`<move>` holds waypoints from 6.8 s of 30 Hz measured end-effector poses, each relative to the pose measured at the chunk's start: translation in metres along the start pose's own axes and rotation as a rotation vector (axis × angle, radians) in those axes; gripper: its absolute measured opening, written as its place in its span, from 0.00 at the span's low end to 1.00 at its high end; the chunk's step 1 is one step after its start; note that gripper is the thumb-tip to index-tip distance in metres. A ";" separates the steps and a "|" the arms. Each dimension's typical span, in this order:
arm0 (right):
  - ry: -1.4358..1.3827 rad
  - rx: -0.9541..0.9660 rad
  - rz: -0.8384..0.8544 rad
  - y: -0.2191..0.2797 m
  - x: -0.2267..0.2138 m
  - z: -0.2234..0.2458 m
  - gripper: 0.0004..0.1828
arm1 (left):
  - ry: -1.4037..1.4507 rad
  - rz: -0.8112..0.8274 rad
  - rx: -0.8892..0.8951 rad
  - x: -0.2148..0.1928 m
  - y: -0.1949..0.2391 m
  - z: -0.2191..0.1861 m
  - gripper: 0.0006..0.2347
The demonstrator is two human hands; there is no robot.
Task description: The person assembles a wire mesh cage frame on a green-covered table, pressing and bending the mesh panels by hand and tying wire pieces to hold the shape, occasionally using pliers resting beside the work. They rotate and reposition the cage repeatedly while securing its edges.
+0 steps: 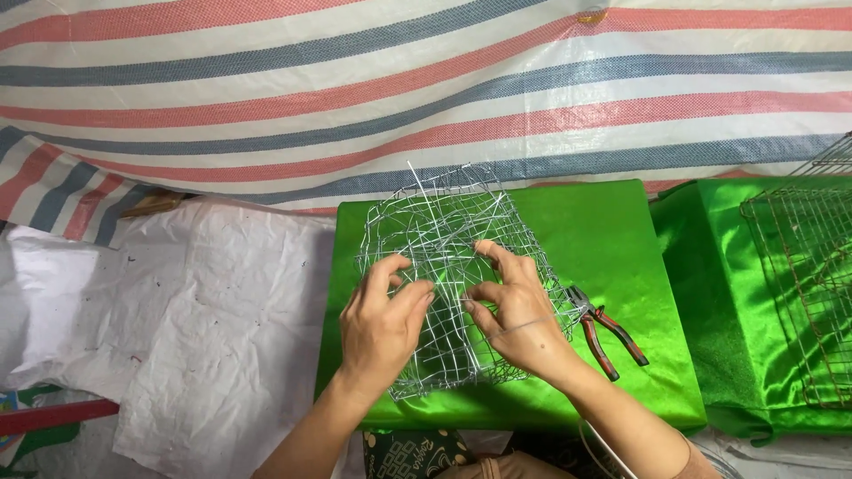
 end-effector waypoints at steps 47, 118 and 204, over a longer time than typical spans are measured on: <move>0.294 -0.126 -0.174 -0.003 0.003 0.009 0.06 | -0.280 0.055 -0.034 0.012 0.007 0.008 0.09; -0.072 0.055 -0.152 -0.011 -0.005 -0.021 0.13 | 0.805 0.002 -0.141 -0.005 0.008 0.050 0.06; 0.376 -0.336 -0.025 -0.008 -0.006 0.015 0.12 | 0.164 0.030 0.017 -0.017 -0.005 0.010 0.06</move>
Point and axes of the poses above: each hand's wrist, its own y-axis away from the middle knuckle, its own x-axis out of the palm, z = x × y, the point moved 7 cm from there along -y, towards the middle knuckle, and after that the axes turned 15 degrees about y, right-handed, at the moved point
